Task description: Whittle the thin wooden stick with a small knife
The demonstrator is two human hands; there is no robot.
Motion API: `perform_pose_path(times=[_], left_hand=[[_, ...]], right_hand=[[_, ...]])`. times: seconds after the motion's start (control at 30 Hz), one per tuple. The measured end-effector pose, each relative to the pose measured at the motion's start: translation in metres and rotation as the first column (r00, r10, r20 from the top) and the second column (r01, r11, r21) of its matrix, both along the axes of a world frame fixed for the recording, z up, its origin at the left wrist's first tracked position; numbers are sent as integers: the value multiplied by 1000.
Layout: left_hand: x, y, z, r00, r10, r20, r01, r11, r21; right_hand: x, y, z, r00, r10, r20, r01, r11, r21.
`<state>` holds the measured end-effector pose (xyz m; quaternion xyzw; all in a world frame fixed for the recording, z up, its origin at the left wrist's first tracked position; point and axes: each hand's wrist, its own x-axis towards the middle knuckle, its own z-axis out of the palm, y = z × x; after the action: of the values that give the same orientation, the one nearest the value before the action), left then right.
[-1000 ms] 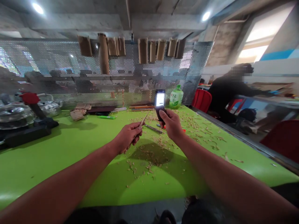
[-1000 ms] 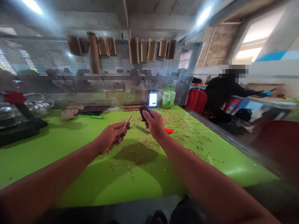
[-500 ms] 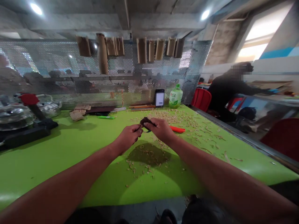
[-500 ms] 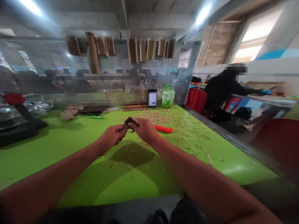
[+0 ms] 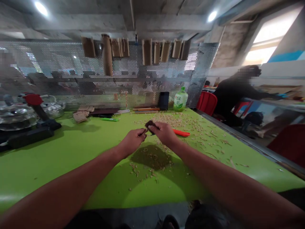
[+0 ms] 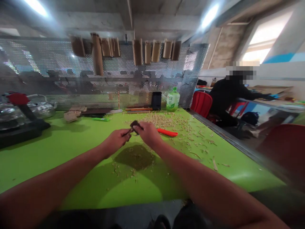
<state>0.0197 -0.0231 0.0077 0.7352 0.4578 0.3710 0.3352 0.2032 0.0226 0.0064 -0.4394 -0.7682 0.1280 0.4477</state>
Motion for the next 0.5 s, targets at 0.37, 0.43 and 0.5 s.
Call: perform_pose_path(times=[0.37,0.43,0.5], left_hand=[[-3,4,-3,998,36,-46,-32,996,88],[-3,3,-2,999,22,27,-22,1000,0],[-3,1,0,992,-8,130,21,995,-97]], right_hand=[[4,7,-1,999,-43,-21,42,998,-40],[15,14,2,963,-227,-144,224,974,-37],[25,20,3,916,-253,-312,228,967,-115]])
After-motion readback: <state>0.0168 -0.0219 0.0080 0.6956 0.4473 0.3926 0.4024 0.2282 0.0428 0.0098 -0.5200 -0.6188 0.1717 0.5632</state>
